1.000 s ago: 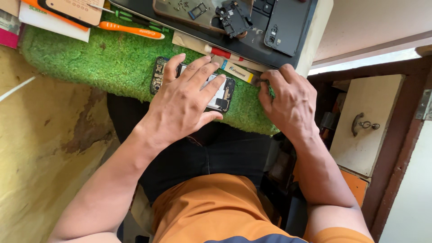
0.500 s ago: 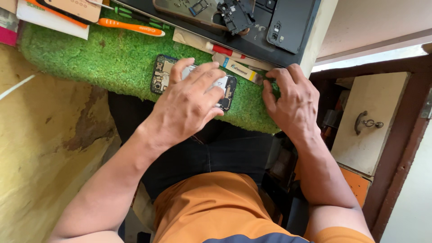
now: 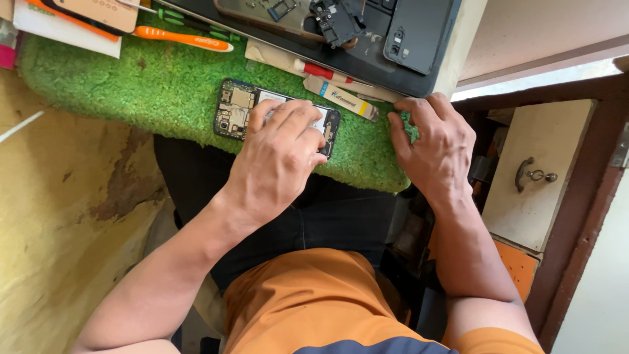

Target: The person pries open the back cover of a smartphone using a pry tool, removes the cover, and works on the exposed internals, disconnecting and manipulating small internal components including the battery area. They handle small parts and use a blade-like tool on a component near the end.

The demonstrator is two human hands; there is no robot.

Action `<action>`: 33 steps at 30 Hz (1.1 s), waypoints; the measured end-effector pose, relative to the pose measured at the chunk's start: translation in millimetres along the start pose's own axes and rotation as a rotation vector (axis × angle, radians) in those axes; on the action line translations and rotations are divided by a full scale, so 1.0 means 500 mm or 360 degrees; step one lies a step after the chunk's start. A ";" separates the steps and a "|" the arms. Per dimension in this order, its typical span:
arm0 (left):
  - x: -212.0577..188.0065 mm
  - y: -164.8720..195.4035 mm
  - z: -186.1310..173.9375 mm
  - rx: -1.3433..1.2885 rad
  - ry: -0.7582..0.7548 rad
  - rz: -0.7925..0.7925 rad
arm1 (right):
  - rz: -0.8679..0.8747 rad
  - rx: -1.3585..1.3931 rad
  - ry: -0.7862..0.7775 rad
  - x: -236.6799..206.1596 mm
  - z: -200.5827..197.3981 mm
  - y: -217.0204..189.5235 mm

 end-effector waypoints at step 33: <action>0.091 0.012 0.060 0.0734 -0.0095 -0.0171 | 0.0003 -0.0347 0.0088 -0.027 0.002 0.003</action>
Point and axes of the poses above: each hand's wrist, its own x-axis towards the middle knuckle, its own z-axis out of the palm, y = z × x, the point moved 2 cm from there along x, towards the middle knuckle, and after that the axes turned 14 degrees about -y, right-handed, at the moved point
